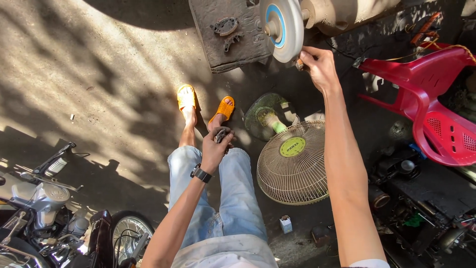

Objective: The person stands at a grinding wheel and smooths the edges of several small metal parts. They hold the parts in their hands and press them against the spinning wheel, rotating them to grind different sides. After finishing, the person places the parts on a wooden surface and walks away.

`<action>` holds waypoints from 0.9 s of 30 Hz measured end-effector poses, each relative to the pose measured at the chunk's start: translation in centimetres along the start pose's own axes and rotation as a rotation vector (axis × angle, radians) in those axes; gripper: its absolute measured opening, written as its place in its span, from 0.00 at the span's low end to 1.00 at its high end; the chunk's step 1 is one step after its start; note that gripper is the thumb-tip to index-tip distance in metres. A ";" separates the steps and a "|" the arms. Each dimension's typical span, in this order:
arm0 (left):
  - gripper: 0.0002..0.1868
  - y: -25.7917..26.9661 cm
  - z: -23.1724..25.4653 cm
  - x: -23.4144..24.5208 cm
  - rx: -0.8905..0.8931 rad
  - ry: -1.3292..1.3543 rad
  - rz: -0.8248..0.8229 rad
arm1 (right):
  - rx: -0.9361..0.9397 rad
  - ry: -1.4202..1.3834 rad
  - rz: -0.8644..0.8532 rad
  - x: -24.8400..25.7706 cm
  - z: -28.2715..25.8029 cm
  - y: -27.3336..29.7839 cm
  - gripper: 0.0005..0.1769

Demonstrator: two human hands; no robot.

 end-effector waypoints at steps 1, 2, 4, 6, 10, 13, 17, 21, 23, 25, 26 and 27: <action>0.10 0.1 0.0 -0.1 0.021 -0.013 0.004 | 0.000 -0.013 0.003 0.4 0.6 0.0 0.16; 0.10 0.1 -0.2 -0.2 0.019 -0.014 0.004 | 0.003 -0.014 0.004 0.1 -0.1 0.4 0.16; 0.09 0.2 -0.7 -0.4 0.005 -0.002 0.000 | 0.001 0.033 0.000 -0.3 -1.5 1.1 0.16; 0.11 0.0 -1.6 -0.4 -0.041 0.058 -0.007 | -0.009 -0.010 0.033 0.2 -0.7 1.7 0.14; 0.13 -0.1 -1.7 -0.5 -0.100 0.104 -0.021 | -0.105 -0.125 0.071 1.7 -0.7 5.1 0.13; 0.14 0.0 -1.4 -0.5 -0.089 0.119 -0.021 | -0.099 -0.267 0.100 1.5 -0.6 5.1 0.12; 0.14 -0.3 -1.1 -0.3 -0.079 0.137 -0.015 | -0.066 -0.217 0.120 0.6 -0.9 2.5 0.14; 0.11 0.1 -0.1 0.2 0.010 0.042 0.004 | 0.021 0.180 0.039 -1.4 -1.4 -1.3 0.09; 0.10 0.3 0.0 0.8 0.008 0.044 0.007 | 0.027 0.271 0.040 -1.9 -1.0 -2.0 0.11; 0.09 0.5 0.3 1.3 0.025 0.026 0.043 | 0.001 0.236 0.081 -1.8 -0.7 -1.5 0.12; 0.09 0.4 0.1 1.6 0.031 0.033 0.045 | -0.003 0.242 0.075 -1.7 -0.9 -1.1 0.12; 0.09 0.4 0.0 1.8 0.033 0.035 0.042 | -0.013 0.232 0.103 -1.6 -1.2 -0.7 0.09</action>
Point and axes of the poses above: each hand's wrist, its own y-axis away from the middle knuckle, its own x-axis out of the back of the hand, z = x × y, the point moved 1 cm from there along -y, towards the middle knuckle, and after that the axes turned 2 degrees about x, right-handed, at the moved point
